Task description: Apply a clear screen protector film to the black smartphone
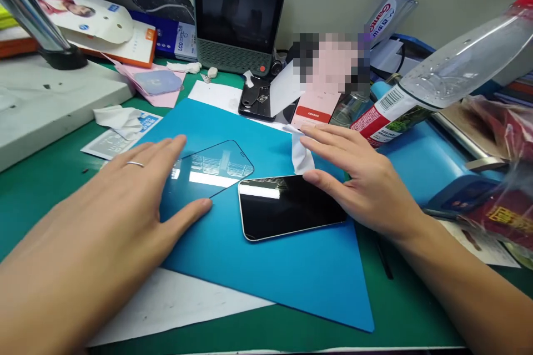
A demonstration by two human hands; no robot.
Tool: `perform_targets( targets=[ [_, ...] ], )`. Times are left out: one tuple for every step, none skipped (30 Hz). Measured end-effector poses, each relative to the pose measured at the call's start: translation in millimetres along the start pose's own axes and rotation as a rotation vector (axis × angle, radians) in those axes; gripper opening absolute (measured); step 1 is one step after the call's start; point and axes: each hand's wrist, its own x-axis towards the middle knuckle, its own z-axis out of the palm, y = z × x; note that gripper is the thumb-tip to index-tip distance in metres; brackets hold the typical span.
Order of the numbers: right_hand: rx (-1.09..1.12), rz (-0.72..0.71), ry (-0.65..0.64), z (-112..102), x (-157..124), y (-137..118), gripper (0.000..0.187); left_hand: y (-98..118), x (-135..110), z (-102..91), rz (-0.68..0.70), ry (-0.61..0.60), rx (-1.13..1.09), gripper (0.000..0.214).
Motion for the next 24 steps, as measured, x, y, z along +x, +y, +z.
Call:
perform_targets(
  targets=[
    [-0.001, -0.015, -0.002, 0, 0, 0, 0.041, 4, 1, -1.4, -0.02, -0.022, 0.056, 0.077],
    [-0.005, -0.02, 0.012, 0, 1, 0, 0.039, 7, 2, -2.7, -0.037, -0.042, 0.1, 0.075],
    [-0.01, -0.019, 0.03, -1, 0, 0, 0.037, 10, 3, -3.8, -0.051, -0.058, 0.123, 0.073],
    [-0.014, -0.016, 0.046, -1, 0, 0, 0.036, 13, 4, -4.9, -0.053, -0.064, 0.121, 0.073],
    [-0.015, -0.013, 0.057, -2, 0, 0, 0.036, 15, 5, -5.7, -0.047, -0.062, 0.112, 0.072],
    [-0.014, -0.015, 0.062, -2, -1, 0, 0.035, 16, 6, -6.3, -0.037, -0.058, 0.103, 0.072],
    [-0.011, -0.022, 0.068, -2, -1, 0, 0.035, 18, 7, -6.7, -0.018, -0.047, 0.095, 0.072],
    [-0.006, -0.03, 0.073, -2, -1, 0, 0.034, 19, 8, -6.8, -0.002, -0.043, 0.086, 0.072],
    [-0.002, -0.041, 0.078, -2, -1, 0, 0.034, 21, 9, -6.8, 0.009, -0.04, 0.078, 0.072],
    [0.002, -0.051, 0.087, -2, -1, -1, 0.034, 22, 9, -6.8, 0.011, -0.038, 0.069, 0.071],
    [0.009, -0.061, 0.092, -2, -1, -1, 0.034, 23, 10, -6.8, 0.005, -0.039, 0.057, 0.072],
    [0.018, -0.073, 0.095, -1, -1, -2, 0.035, 25, 10, -7.0, -0.002, -0.039, 0.043, 0.073],
    [0.027, -0.084, 0.099, -1, -1, -3, 0.035, 26, 10, -7.6, -0.008, -0.034, 0.032, 0.073],
    [0.034, -0.094, 0.101, 0, 0, -3, 0.035, 28, 10, -8.6, -0.009, -0.025, 0.024, 0.074],
    [0.041, -0.098, 0.101, 0, 0, -4, 0.036, 30, 9, -10.2, -0.004, -0.013, 0.02, 0.074],
    [0.044, -0.095, 0.103, 1, 0, -4, 0.035, 32, 8, -12.2, 0.006, 0.009, 0.018, 0.074],
    [0.045, -0.082, 0.104, 1, 0, -4, 0.033, 34, 7, -14.6, 0.014, 0.041, 0.02, 0.072],
    [0.045, -0.059, 0.106, 1, -1, -4, 0.03, 36, 5, -17.0, 0.018, 0.078, 0.022, 0.07],
    [0.043, -0.03, 0.105, 1, -1, -4, 0.026, 38, 3, -18.9, 0.019, 0.116, 0.022, 0.066],
    [0.039, -0.001, 0.1, 1, -2, -4, 0.024, 39, 0, -20.0, 0.017, 0.151, 0.022, 0.062],
    [0.034, 0.026, 0.086, 1, -2, -4, 0.023, 39, -2, -19.7, 0.01, 0.184, 0.021, 0.057],
    [0.029, 0.045, 0.062, 1, -2, -4, 0.024, 38, -5, -18.0, 0.006, 0.219, 0.018, 0.052],
    [0.026, 0.056, 0.028, 1, -2, -4, 0.026, 37, -7, -15.1, 0.013, 0.27, 0.01, 0.046],
    [0.028, 0.062, -0.008, 1, -2, -3, 0.028, 35, -9, -11.4, 0.034, 0.335, -0.002, 0.041]
  ],
)
